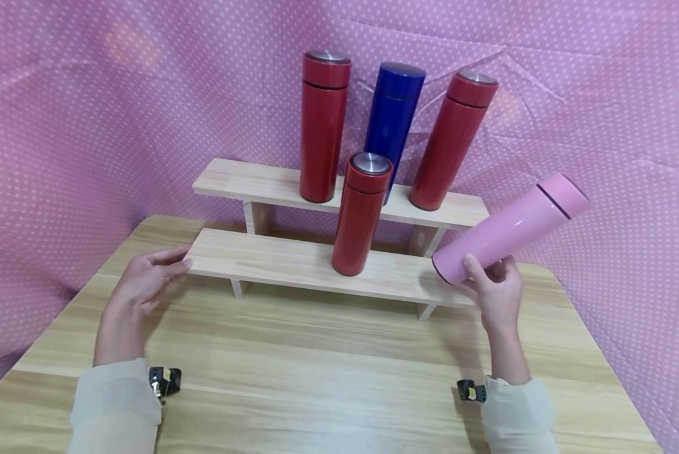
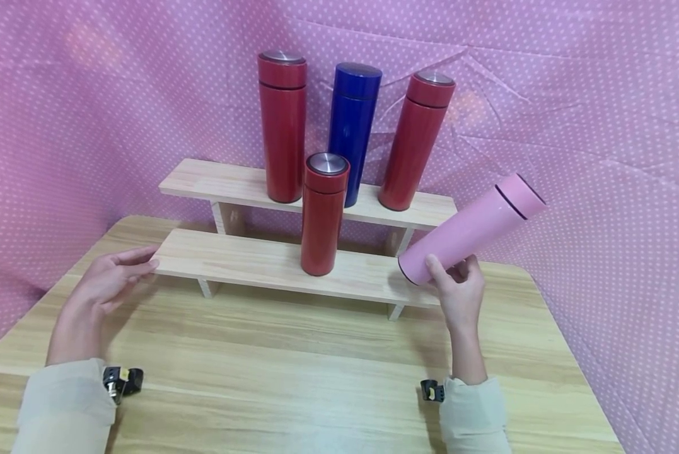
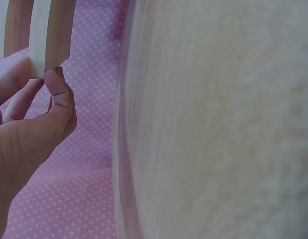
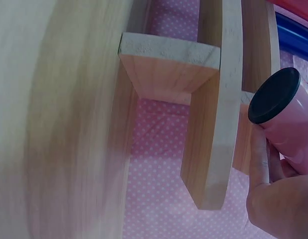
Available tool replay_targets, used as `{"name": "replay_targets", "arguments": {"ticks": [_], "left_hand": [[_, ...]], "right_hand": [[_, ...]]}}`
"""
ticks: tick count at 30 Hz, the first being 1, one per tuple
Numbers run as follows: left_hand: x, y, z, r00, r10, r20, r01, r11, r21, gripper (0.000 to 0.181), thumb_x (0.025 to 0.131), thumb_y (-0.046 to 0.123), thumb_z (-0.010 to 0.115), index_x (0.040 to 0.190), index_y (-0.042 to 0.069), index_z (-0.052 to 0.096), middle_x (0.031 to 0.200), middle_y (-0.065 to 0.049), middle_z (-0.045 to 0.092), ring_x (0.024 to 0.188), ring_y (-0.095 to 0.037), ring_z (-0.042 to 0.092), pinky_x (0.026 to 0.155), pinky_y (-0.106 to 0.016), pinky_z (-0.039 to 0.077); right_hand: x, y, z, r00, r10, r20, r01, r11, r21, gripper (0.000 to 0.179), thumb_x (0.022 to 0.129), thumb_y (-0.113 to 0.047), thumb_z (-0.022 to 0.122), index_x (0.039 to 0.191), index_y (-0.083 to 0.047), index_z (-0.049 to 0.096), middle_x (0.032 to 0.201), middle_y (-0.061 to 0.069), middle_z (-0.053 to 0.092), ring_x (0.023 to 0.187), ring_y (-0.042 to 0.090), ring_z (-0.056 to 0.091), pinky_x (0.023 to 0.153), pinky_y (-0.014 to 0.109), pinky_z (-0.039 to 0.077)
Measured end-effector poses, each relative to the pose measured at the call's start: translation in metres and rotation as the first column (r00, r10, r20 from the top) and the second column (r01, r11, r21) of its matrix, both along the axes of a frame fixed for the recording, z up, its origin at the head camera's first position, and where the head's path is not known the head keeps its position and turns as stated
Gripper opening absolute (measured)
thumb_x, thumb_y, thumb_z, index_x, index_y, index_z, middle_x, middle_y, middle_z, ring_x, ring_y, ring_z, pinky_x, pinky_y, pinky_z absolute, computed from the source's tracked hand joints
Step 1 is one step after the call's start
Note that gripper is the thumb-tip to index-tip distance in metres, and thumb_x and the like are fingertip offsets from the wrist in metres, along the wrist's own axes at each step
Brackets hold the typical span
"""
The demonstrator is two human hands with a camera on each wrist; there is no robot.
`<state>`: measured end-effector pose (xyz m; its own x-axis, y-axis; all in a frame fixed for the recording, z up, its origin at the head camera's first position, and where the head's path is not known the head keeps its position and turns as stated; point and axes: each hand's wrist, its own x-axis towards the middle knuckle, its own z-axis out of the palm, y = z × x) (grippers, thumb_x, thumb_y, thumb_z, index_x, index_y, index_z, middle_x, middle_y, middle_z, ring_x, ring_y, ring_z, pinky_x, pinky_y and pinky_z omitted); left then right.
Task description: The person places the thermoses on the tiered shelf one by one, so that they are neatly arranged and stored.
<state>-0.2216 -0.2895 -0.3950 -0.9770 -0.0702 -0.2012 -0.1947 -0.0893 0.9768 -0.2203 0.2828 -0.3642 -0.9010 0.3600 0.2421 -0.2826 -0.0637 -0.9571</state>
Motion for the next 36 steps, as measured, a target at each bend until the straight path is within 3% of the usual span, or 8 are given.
{"name": "replay_targets", "arguments": {"ticks": [8, 15, 21, 23, 31, 36], "left_hand": [[-0.001, -0.001, 0.0, 1.0, 0.001, 0.003, -0.001, 1.0, -0.013, 0.046, 0.092, 0.009, 0.077, 0.136, 0.015, 0.065, 0.105, 0.011, 0.067, 0.066, -0.004, 0.051, 0.042, -0.017, 0.039], [-0.001, 0.0, -0.002, 1.0, -0.01, 0.009, 0.009, 1.0, 0.024, 0.051, 0.092, 0.006, 0.076, 0.14, 0.011, 0.06, 0.109, 0.009, 0.065, 0.087, -0.005, 0.063, 0.065, -0.015, 0.053], [-0.002, 0.001, 0.0, 1.0, -0.004, 0.017, 0.004, 1.0, -0.016, 0.063, 0.093, 0.009, 0.075, 0.149, 0.001, 0.046, 0.109, 0.008, 0.063, 0.083, -0.005, 0.06, 0.056, -0.016, 0.048], [-0.002, 0.001, 0.0, 1.0, -0.006, 0.012, 0.006, 1.0, -0.016, 0.064, 0.093, 0.01, 0.075, 0.149, 0.0, 0.045, 0.109, 0.009, 0.063, 0.085, -0.004, 0.06, 0.061, -0.016, 0.05], [-0.002, 0.0, -0.003, 1.0, -0.006, -0.026, 0.007, 0.999, 0.039, 0.044, 0.092, 0.006, 0.076, 0.135, 0.012, 0.065, 0.105, 0.01, 0.066, 0.088, -0.003, 0.061, 0.074, -0.016, 0.055], [-0.002, 0.0, -0.003, 1.0, -0.008, -0.024, 0.008, 1.0, 0.03, 0.049, 0.092, 0.007, 0.075, 0.139, 0.008, 0.061, 0.106, 0.009, 0.066, 0.088, -0.003, 0.061, 0.074, -0.017, 0.055]], "right_hand": [[-0.003, -0.009, -0.004, 1.0, 0.012, 0.0, -0.012, 0.995, 0.103, 0.04, 0.09, -0.006, 0.077, 0.127, -0.007, 0.059, 0.11, 0.01, 0.067, 0.096, 0.02, 0.068, 0.074, 0.031, 0.062], [-0.005, -0.017, -0.006, 0.999, 0.032, 0.005, -0.032, 0.99, 0.135, 0.041, 0.09, -0.008, 0.078, 0.126, -0.006, 0.058, 0.112, 0.011, 0.066, 0.097, 0.021, 0.068, 0.074, 0.031, 0.062], [-0.006, -0.023, -0.004, 0.999, 0.035, 0.023, -0.039, 0.983, 0.178, 0.043, 0.09, -0.01, 0.078, 0.127, -0.005, 0.057, 0.113, 0.013, 0.064, 0.097, 0.02, 0.067, 0.075, 0.029, 0.062], [-0.007, -0.025, -0.003, 0.999, 0.03, 0.031, -0.035, 0.978, 0.204, 0.043, 0.089, -0.012, 0.079, 0.126, -0.005, 0.057, 0.113, 0.014, 0.064, 0.097, 0.02, 0.067, 0.075, 0.028, 0.062], [-0.01, -0.033, -0.005, 0.999, 0.025, 0.049, -0.037, 0.964, 0.264, 0.045, 0.088, -0.014, 0.08, 0.126, -0.004, 0.058, 0.112, 0.015, 0.065, 0.095, 0.018, 0.067, 0.074, 0.026, 0.061], [-0.012, -0.039, -0.006, 0.998, 0.035, 0.05, -0.047, 0.964, 0.262, 0.045, 0.087, -0.013, 0.081, 0.125, -0.005, 0.059, 0.111, 0.011, 0.065, 0.094, 0.018, 0.067, 0.074, 0.025, 0.06]]}}
